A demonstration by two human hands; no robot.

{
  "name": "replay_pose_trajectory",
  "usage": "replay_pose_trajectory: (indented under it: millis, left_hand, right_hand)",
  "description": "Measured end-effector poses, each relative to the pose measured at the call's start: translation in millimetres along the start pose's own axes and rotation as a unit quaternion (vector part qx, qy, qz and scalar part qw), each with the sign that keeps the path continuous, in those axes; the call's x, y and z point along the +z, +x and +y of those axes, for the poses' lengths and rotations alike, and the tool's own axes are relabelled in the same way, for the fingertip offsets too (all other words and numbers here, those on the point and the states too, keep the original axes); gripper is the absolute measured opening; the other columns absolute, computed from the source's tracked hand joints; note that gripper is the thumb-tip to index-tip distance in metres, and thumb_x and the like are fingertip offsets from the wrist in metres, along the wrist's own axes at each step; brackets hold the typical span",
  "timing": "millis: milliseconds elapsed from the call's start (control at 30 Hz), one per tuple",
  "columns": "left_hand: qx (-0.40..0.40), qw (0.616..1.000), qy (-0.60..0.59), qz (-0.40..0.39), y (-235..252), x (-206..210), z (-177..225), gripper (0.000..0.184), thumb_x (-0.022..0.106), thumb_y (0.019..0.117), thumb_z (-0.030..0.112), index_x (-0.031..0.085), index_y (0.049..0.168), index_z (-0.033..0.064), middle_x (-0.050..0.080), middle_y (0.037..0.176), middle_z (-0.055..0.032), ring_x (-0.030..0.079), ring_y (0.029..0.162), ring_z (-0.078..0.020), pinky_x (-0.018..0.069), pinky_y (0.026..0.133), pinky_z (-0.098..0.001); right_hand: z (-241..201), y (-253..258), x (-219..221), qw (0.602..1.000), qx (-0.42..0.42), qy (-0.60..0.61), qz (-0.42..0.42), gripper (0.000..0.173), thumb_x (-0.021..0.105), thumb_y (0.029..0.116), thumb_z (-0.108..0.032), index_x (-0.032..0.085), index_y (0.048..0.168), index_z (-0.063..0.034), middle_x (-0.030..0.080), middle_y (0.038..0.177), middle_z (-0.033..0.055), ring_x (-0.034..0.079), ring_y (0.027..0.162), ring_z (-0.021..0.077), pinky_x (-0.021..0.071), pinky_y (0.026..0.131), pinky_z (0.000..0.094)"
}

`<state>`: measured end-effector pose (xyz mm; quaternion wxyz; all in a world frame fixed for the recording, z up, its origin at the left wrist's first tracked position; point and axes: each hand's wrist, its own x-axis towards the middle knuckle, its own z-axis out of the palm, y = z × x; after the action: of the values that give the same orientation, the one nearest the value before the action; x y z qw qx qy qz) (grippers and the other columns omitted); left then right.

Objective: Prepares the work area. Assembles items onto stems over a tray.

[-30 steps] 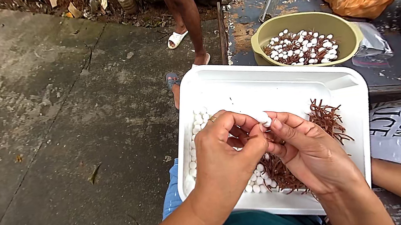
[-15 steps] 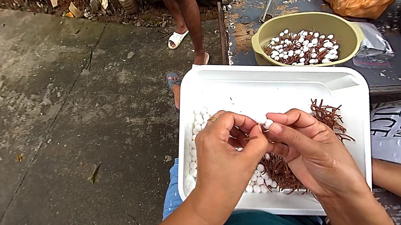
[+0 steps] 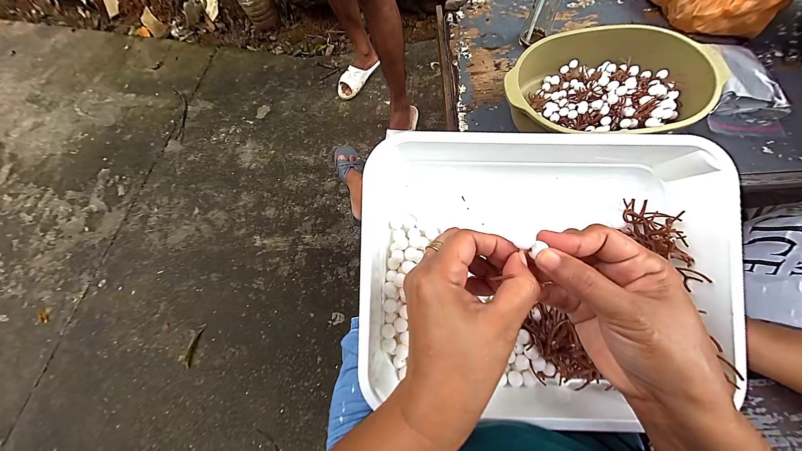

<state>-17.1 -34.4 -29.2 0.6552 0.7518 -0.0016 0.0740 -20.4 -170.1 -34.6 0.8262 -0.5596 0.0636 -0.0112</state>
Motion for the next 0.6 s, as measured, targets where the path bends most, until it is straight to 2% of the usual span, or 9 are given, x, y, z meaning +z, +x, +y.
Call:
replay_pose_trajectory:
  millis: [167,400,467,533,600]
  left_hand:
    - [-0.008,1.0,-0.014,-0.002,-0.4,0.2,0.4,0.003,0.068,0.0882,0.006,0.068,0.088,0.0089,0.066,0.08,0.002,0.065,0.067,-0.0029,0.0561,0.059,-0.016]
    - [-0.017,1.0,-0.024,-0.002,-1.7,3.7,1.5,0.003,0.068,0.088,0.005,0.069,0.089,0.0087,0.068,0.081,0.0004,0.068,0.069,-0.0056,0.0582,0.06,-0.0185]
    - [-0.029,0.999,-0.043,-0.009,-3.2,3.0,-1.5,0.003,0.067,0.0897,0.006,0.069,0.089,0.0076,0.069,0.082,-0.0019,0.071,0.07,-0.0098,0.0621,0.062,-0.0235]
    - [-0.031,0.997,-0.071,-0.015,-1.0,1.6,-6.6,0.004,0.066,0.0902,0.005,0.069,0.089,0.0039,0.071,0.08,-0.0036,0.072,0.071,-0.0111,0.0635,0.064,-0.0256]
    - [-0.051,0.994,-0.085,-0.046,2.4,-2.8,-5.1,0.004,0.066,0.0907,0.002,0.068,0.093,-0.0008,0.07,0.086,-0.0048,0.072,0.073,-0.0117,0.0644,0.066,-0.0272]
  right_hand:
    - [-0.6,-0.1,0.2,0.999,-0.016,-0.031,-0.013,0.018,0.073,0.0867,0.002,0.075,0.093,-0.0149,0.073,0.091,0.0002,0.073,0.076,0.0073,0.064,0.071,0.0255]
    - [-0.8,-1.5,-1.1,0.999,-0.021,-0.035,-0.007,0.016,0.075,0.0864,-0.001,0.076,0.093,-0.0157,0.073,0.089,0.0004,0.073,0.074,0.0083,0.0642,0.071,0.0259]
    - [0.8,-2.7,-2.1,1.0,-0.016,-0.025,-0.004,0.015,0.074,0.0863,0.001,0.076,0.093,-0.0122,0.073,0.088,0.0035,0.073,0.073,0.011,0.0648,0.071,0.0274]
    - [1.7,-0.2,-3.5,1.0,-0.014,-0.007,-0.015,0.011,0.072,0.0875,0.004,0.074,0.093,-0.0045,0.075,0.089,0.0085,0.075,0.074,0.0154,0.066,0.072,0.0308]
    - [-3.0,3.6,-5.5,0.999,0.001,-0.011,-0.033,0.009,0.07,0.0894,0.006,0.071,0.097,0.0009,0.075,0.092,0.0089,0.075,0.076,0.0159,0.0665,0.072,0.0317]
